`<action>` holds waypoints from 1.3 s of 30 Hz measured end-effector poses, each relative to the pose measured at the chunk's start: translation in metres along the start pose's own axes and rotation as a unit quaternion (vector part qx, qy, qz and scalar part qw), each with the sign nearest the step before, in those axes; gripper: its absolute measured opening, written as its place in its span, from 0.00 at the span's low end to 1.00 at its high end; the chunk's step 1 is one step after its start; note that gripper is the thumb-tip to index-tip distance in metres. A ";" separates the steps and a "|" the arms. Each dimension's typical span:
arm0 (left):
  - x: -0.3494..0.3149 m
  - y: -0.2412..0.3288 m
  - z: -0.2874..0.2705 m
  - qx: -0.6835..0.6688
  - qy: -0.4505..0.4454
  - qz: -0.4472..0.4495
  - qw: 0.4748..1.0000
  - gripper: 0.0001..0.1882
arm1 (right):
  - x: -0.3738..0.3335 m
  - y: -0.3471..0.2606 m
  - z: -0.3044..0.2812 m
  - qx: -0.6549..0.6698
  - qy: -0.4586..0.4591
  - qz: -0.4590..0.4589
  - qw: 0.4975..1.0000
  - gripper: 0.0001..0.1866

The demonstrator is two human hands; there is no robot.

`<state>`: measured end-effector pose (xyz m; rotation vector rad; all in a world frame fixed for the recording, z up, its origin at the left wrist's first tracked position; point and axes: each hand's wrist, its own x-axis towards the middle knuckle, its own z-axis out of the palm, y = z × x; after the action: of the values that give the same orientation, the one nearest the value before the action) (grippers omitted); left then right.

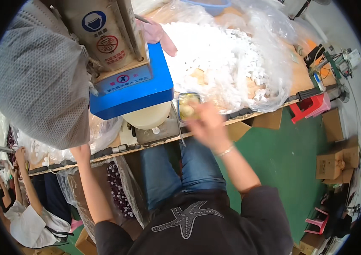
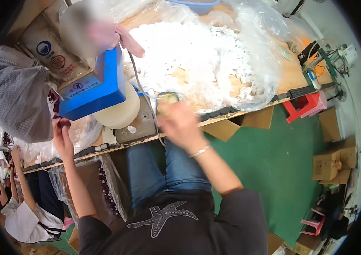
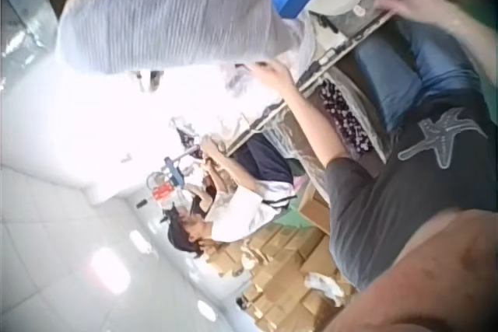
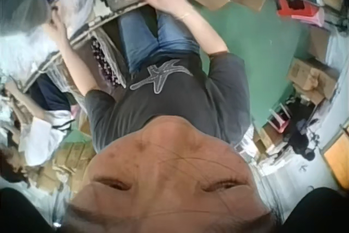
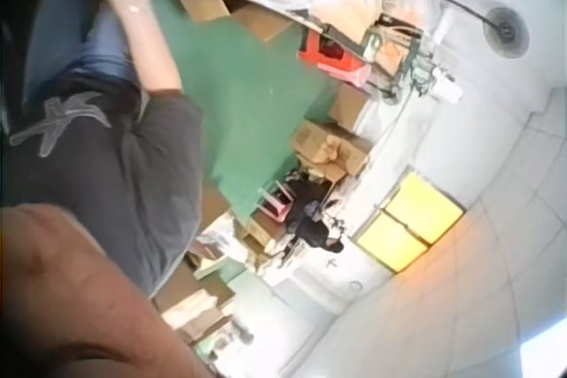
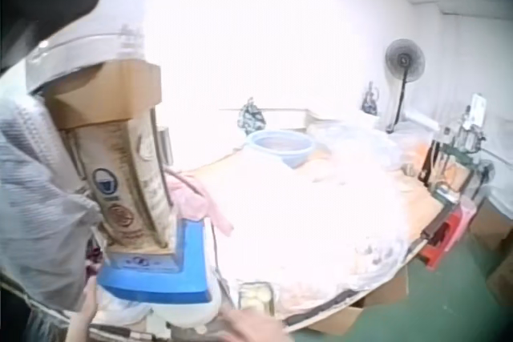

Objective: The person assembles cosmetic containers by applying lubricant to white caps, inserting them into tubes, and pressing the components together using a tabletop press machine.

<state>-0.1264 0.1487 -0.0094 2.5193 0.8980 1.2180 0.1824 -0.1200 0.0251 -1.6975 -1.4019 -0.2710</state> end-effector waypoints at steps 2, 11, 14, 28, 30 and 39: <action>-0.026 0.019 -0.017 -0.238 0.087 -0.097 0.962 0.19 | -0.001 0.069 -0.043 -0.118 0.109 0.023 0.987 0.13; -0.013 0.136 0.008 -0.305 -0.037 -0.056 0.950 0.21 | 0.009 0.221 -0.164 -0.253 -0.200 0.162 0.933 0.13; -0.015 0.139 0.005 -0.297 -0.029 -0.049 0.953 0.22 | 0.027 0.212 -0.161 -0.229 -0.265 0.195 0.916 0.12; -0.014 0.158 0.012 -0.379 -0.137 -0.111 0.909 0.13 | 0.026 0.238 -0.143 -0.386 -0.344 0.165 0.840 0.07; -0.014 0.157 0.024 -0.357 -0.129 -0.096 0.920 0.12 | 0.032 0.217 -0.137 -0.406 -0.335 0.156 0.836 0.07; 0.010 0.166 0.064 -0.204 -0.244 -0.035 0.947 0.14 | 0.036 0.165 -0.145 -0.320 -0.200 0.170 0.910 0.03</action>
<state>-0.0007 0.0280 0.0259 2.2645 0.5387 0.6212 0.3900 -0.1962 0.0524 -2.6275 -1.3459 -0.2014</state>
